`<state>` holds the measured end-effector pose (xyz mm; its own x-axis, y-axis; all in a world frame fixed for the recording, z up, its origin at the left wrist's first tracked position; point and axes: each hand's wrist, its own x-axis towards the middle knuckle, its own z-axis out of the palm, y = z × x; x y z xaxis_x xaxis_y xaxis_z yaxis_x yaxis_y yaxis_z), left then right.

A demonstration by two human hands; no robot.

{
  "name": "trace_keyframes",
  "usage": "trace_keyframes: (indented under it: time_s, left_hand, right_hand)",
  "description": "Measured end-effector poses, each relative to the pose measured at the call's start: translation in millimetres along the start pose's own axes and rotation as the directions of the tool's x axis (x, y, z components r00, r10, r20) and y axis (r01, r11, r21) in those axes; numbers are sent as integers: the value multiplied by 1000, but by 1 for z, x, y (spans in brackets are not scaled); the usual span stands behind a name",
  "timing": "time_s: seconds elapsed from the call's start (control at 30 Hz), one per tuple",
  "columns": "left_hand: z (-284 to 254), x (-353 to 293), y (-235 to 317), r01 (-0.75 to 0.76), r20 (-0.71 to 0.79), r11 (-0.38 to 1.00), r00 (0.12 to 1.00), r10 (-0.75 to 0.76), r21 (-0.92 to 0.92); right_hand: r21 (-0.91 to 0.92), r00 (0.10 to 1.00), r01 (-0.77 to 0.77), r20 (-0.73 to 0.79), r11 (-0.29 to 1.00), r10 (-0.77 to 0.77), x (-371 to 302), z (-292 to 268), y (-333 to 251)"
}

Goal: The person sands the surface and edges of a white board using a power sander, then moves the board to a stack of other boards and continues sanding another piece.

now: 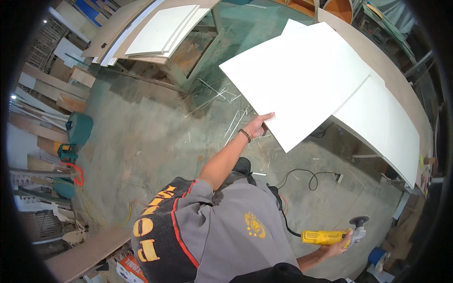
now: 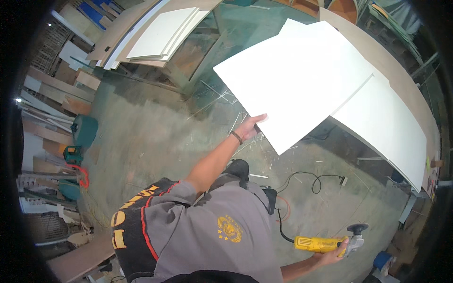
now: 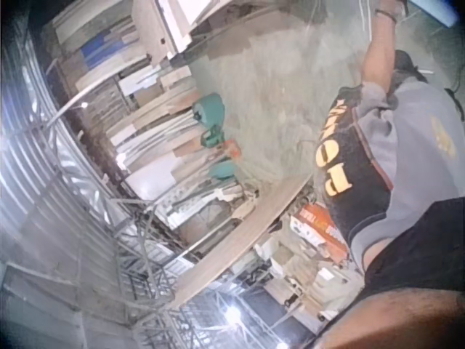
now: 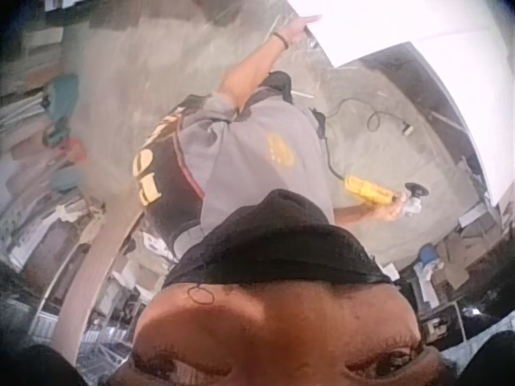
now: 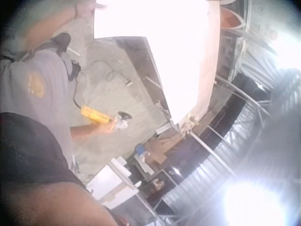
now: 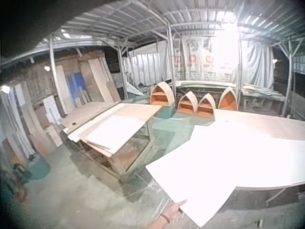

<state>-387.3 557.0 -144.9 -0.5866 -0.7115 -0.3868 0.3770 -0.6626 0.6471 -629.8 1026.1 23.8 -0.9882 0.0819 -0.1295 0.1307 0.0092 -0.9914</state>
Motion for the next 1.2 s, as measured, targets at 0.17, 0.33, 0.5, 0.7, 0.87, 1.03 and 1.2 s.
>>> trace_keyframes:
  time_s: [0.17,0.33,0.5,0.7,0.87,1.03,1.2]
  left_hand:
    - [-9,11,-8,64,92,998,994,-65,14]
    - [-58,3,0,50,-78,999,996,-50,-7]
    - [-88,3,40,-33,-180,996,982,48,88]
    - [-103,11,93,-89,-451,882,833,320,463]
    - [-126,55,145,-64,-425,605,653,626,793]
    - [-112,74,165,489,-282,17,474,834,872]
    - [-164,112,187,122,189,-282,489,852,952]
  right_hand:
    - [46,999,-21,-48,999,24,-16,4,-14]
    - [109,992,2,-127,994,12,-20,27,-13]
    - [141,981,12,-191,990,15,-24,19,-5]
    - [159,977,23,-213,987,12,-36,22,-9]
    - [206,974,78,-222,975,-31,-39,40,-21]
    - [207,970,154,-218,966,-108,-32,30,-7]
    - [253,975,138,-202,958,-87,-3,3,33]
